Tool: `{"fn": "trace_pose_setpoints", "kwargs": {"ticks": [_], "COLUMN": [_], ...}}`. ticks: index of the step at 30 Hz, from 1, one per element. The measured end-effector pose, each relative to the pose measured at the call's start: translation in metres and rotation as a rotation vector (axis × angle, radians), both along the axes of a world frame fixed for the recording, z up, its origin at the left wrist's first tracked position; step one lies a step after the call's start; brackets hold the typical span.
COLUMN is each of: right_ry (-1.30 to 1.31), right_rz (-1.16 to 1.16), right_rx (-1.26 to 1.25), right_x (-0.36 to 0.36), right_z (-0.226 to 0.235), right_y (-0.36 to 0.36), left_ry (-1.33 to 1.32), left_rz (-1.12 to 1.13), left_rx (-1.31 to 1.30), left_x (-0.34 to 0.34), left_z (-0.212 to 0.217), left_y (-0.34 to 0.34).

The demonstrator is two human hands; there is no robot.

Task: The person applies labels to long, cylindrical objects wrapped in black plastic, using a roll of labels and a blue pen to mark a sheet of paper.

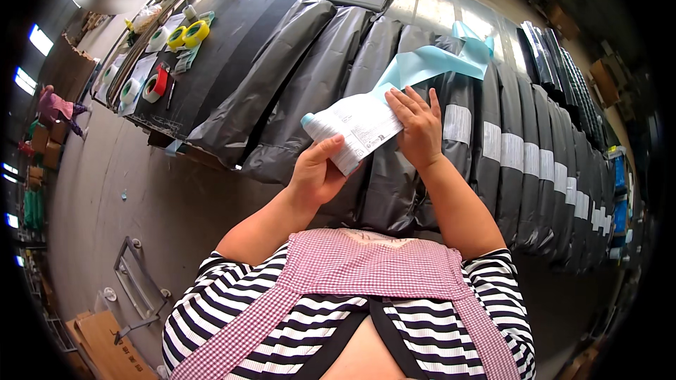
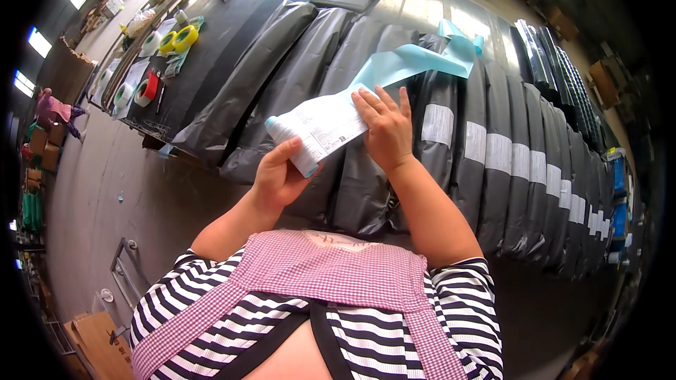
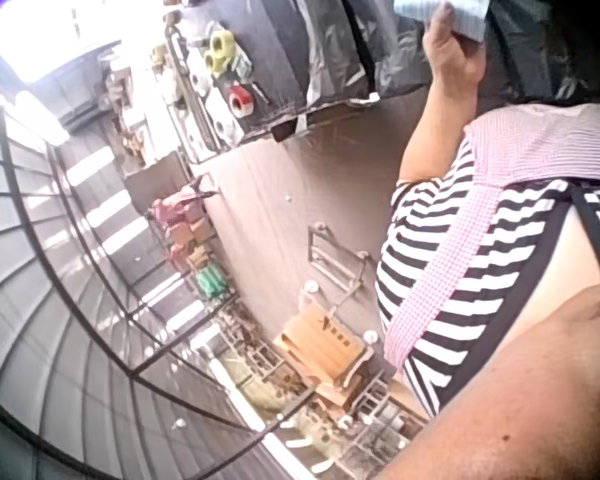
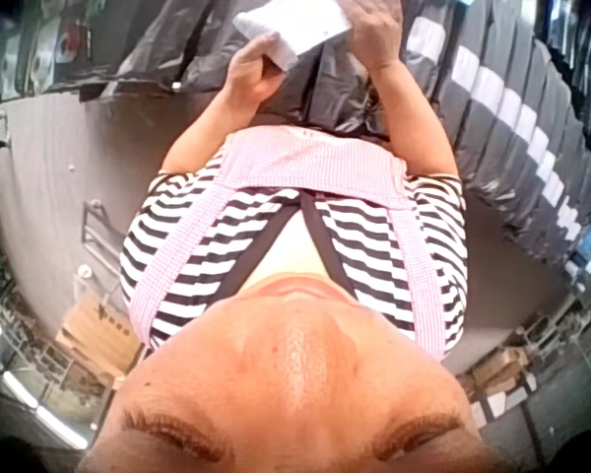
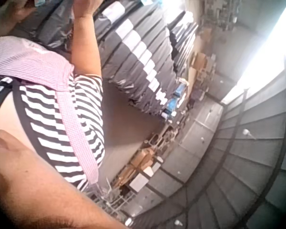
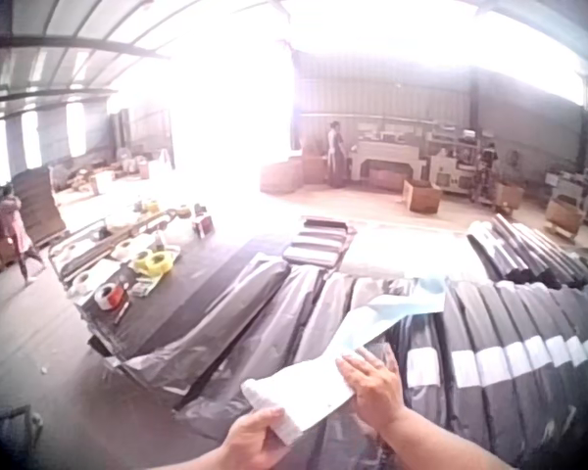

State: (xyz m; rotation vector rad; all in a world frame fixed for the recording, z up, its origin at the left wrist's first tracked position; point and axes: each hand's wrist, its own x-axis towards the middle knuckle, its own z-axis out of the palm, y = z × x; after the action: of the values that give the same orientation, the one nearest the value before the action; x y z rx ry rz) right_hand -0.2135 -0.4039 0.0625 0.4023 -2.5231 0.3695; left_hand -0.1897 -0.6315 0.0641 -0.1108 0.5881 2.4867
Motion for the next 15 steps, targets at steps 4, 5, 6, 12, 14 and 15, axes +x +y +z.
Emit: {"fn": "trace_pose_setpoints", "kwargs": {"ticks": [4, 5, 6, 12, 14, 15], "right_ry": [-0.237, -0.217, -0.209, -0.189, -0.256, -0.326], "right_rz": [0.224, 0.299, 0.346, 0.253, 0.238, 0.229], "right_rx": [-0.145, -0.363, -0.423, -0.841, -1.007, -1.174], "right_x": [0.027, 0.04, 0.047, 0.05, 0.053, 0.054], "right_z": [0.023, 0.04, 0.045, 0.021, 0.023, 0.023], "right_y": [-0.014, -0.025, -0.029, -0.069, -0.072, -0.073], "left_ry": [0.06, 0.062, 0.081, 0.264, 0.334, 0.332], "left_rz": [0.099, 0.098, 0.09, -0.045, -0.014, -0.023], "left_rx": [-0.055, -0.054, -0.059, -0.035, -0.045, -0.044], "left_x": [-0.003, -0.005, -0.006, -0.009, -0.01, -0.01], "left_z": [-0.004, -0.003, -0.003, -0.012, -0.015, -0.015], "left_y": [-0.007, -0.007, -0.006, 0.002, 0.005, 0.006]}}
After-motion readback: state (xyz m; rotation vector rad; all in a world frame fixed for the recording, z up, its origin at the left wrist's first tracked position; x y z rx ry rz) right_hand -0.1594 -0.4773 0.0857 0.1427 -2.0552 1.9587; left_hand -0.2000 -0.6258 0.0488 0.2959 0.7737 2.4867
